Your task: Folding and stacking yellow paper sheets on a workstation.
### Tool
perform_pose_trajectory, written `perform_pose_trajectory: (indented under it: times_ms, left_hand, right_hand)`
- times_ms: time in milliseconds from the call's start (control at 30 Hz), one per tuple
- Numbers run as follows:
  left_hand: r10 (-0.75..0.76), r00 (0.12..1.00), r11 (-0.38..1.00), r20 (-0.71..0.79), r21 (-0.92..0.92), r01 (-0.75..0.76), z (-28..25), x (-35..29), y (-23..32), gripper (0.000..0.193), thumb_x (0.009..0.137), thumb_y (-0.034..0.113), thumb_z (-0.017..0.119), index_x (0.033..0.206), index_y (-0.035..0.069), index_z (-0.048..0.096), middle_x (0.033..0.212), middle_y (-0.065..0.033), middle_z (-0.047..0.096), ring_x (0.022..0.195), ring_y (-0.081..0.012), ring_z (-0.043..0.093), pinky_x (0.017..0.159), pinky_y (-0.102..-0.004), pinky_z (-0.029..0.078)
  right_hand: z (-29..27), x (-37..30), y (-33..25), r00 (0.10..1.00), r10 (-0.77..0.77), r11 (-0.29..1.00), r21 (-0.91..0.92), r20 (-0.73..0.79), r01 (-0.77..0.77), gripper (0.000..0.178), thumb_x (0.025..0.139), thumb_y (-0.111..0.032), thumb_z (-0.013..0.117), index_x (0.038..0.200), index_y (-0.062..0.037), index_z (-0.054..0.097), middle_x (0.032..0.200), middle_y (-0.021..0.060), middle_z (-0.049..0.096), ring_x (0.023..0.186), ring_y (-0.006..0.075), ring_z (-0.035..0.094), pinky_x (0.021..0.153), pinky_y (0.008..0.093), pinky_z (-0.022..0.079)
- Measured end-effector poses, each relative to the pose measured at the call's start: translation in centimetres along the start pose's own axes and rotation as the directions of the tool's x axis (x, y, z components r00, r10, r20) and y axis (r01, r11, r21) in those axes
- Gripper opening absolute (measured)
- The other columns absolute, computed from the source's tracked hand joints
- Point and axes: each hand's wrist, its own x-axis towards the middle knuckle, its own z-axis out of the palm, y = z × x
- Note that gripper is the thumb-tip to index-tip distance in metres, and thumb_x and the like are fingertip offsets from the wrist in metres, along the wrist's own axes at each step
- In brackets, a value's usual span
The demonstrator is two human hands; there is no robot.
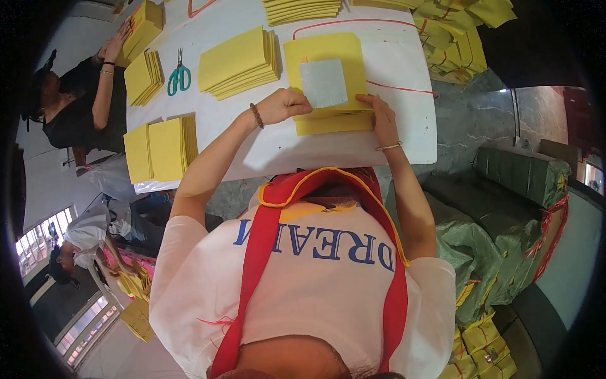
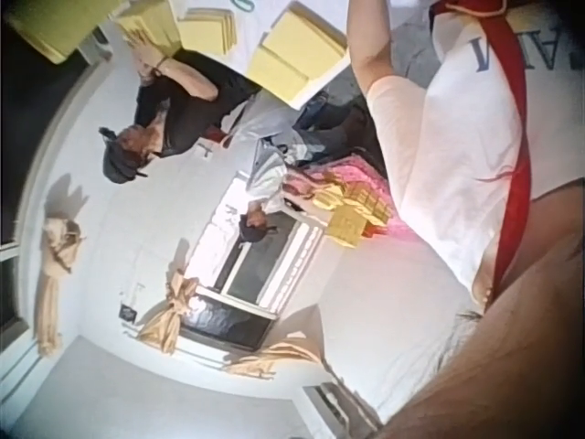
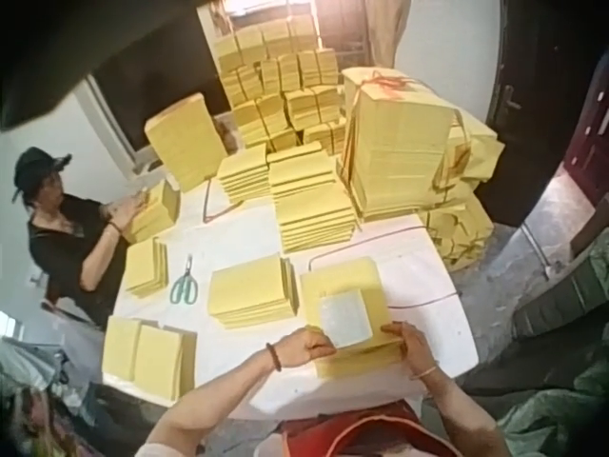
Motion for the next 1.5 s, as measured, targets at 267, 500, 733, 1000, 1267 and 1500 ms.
perform_pose_trajectory:
  times_ms: [267,500,733,1000,1267,1500]
  left_hand:
    - [-0.038,0.998,0.998,0.046,-0.053,0.041,-0.4,0.2,-0.2,0.025,0.085,0.022,0.057,0.093,0.0,0.065,0.082,-0.0106,0.065,0.077,-0.0143,0.059,0.072,-0.0273,0.046]
    - [-0.041,0.999,0.975,-0.024,-0.219,0.035,0.0,-0.2,-1.2,0.027,0.086,0.024,0.057,0.097,0.0,0.064,0.087,-0.0071,0.065,0.079,-0.0106,0.056,0.072,-0.0258,0.045]
    - [0.348,0.879,0.88,-0.327,0.438,-0.185,0.7,-2.9,-0.9,0.043,0.079,0.02,0.065,0.118,0.008,0.054,0.12,-0.0092,0.052,0.107,-0.023,0.047,0.087,-0.033,0.04]
    - [0.408,0.832,0.782,-0.375,0.614,-0.106,2.1,-3.6,0.1,0.035,0.072,0.005,0.059,0.106,0.014,0.06,0.107,-0.009,0.057,0.099,-0.0276,0.05,0.083,-0.0364,0.042]
    - [0.261,0.862,0.951,-0.434,0.269,-0.152,5.0,-5.3,0.9,0.022,0.085,0.009,0.049,0.105,0.009,0.057,0.086,-0.0134,0.06,0.083,-0.0304,0.055,0.072,-0.0403,0.044]
    - [-0.303,0.773,0.953,-0.558,-0.18,0.243,4.6,-1.8,-0.5,0.027,0.088,0.026,0.05,0.082,0.0,0.054,0.062,-0.0199,0.054,0.06,-0.0384,0.053,0.055,-0.0455,0.041]
  right_hand:
    - [0.0,-0.1,-0.4,1.0,0.008,1.0,-0.005,0.024,-0.008,0.054,0.098,-0.038,0.025,0.104,0.001,0.062,0.109,0.0119,0.06,0.11,0.0206,0.05,0.097,0.031,0.033]
    - [-0.3,0.0,1.6,0.98,-0.184,0.967,-0.166,0.079,0.194,0.028,0.084,-0.015,0.06,0.109,-0.0027,0.06,0.108,0.0078,0.059,0.1,0.0153,0.055,0.087,0.0277,0.043]
    - [0.1,0.3,2.4,0.999,-0.022,0.995,-0.101,-0.049,0.017,0.028,0.079,-0.015,0.066,0.105,-0.0045,0.062,0.101,0.0108,0.063,0.09,0.0166,0.061,0.078,0.0294,0.049]
    - [-0.8,-0.9,-1.3,0.862,-0.502,0.766,-0.429,0.065,0.478,0.04,0.071,-0.012,0.067,0.11,-0.0095,0.06,0.118,0.0084,0.055,0.111,0.0242,0.051,0.09,0.0331,0.039]
    - [-1.4,-1.8,-2.0,0.781,-0.385,0.561,-0.546,0.492,0.622,0.039,0.071,-0.015,0.067,0.109,-0.011,0.06,0.11,0.0074,0.061,0.103,0.0225,0.056,0.086,0.0329,0.039]
    - [1.0,0.7,-2.1,0.999,0.003,0.983,-0.184,0.044,0.005,0.044,0.076,-0.025,0.067,0.114,-0.0069,0.055,0.094,0.0132,0.065,0.08,0.0238,0.064,0.067,0.0299,0.048]
